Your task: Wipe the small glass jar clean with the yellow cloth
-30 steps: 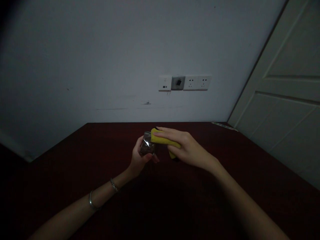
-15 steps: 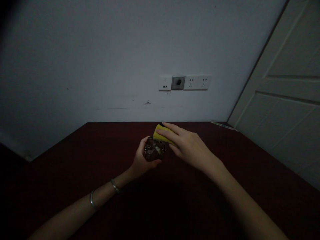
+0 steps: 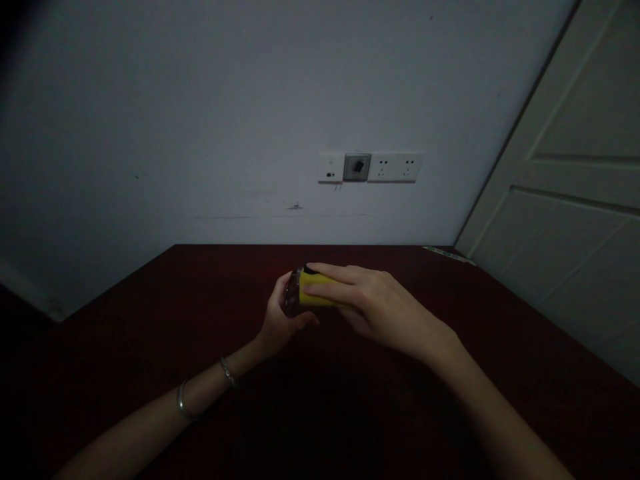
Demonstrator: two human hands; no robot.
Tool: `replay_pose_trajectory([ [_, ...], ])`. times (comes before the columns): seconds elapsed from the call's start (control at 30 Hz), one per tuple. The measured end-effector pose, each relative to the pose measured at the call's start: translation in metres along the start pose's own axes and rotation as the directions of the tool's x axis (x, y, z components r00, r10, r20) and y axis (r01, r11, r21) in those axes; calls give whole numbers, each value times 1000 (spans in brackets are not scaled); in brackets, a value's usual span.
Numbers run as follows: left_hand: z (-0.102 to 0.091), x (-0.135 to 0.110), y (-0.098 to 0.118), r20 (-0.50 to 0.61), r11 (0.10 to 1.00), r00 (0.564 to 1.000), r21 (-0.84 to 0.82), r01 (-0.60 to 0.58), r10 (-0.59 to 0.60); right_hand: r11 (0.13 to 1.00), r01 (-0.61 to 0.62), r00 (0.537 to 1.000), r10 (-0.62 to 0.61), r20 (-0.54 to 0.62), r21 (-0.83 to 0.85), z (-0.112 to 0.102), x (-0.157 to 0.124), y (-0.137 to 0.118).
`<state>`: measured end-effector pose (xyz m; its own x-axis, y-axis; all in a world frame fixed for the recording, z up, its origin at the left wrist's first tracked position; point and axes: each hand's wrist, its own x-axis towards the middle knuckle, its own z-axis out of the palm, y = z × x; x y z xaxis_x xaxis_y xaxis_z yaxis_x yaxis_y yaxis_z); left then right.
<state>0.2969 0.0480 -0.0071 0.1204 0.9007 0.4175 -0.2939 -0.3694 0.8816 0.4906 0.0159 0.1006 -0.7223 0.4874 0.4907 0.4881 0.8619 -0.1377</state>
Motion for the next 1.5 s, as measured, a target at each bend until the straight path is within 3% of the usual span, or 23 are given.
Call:
replay_pose_trajectory([
  [0.07, -2, 1, 1, 24, 997, 999, -68, 47, -45, 998, 7, 1000, -7, 7, 57, -4, -1, 1],
  [0.17, -6, 2, 2, 41, 995, 999, -95, 28, -24, 994, -66, 993, 74, -94, 86, -3, 0, 7],
  [0.27, -6, 2, 2, 57, 994, 998, -102, -26, 32, 989, -143, 973, 148, -175, 38, 3, 2, 11],
  [0.4, -2, -2, -2, 93, 994, 995, -103, -37, 47, 983, -180, 971, 172, -169, -36, 16, 6, 7],
  [0.7, 4, -2, 1, 48, 989, 999, -146, -6, 13, 987, -69, 995, 58, -80, -147, 24, 5, -5],
  [0.87, 3, 1, 2, -2, 980, 999, -199, 33, -34, 1000, 2, 999, -2, -41, 3, 15, 3, -4],
  [0.97, 3, 1, 3, 18, 977, 999, -206, 47, -45, 993, -17, 992, 32, -124, 119, 10, 3, 3],
  [1.1, 6, -1, 4, 50, 983, 998, -179, 42, -34, 989, -127, 958, 140, -249, 69, 14, 5, 9],
  [1.23, 8, -3, 2, 43, 989, 998, -142, 50, -44, 982, -174, 971, 159, -176, -71, 21, 6, 6],
  [1.5, 6, 0, 2, -12, 988, 998, -146, 54, -56, 986, -54, 998, 47, -48, -157, 21, 4, -8],
])
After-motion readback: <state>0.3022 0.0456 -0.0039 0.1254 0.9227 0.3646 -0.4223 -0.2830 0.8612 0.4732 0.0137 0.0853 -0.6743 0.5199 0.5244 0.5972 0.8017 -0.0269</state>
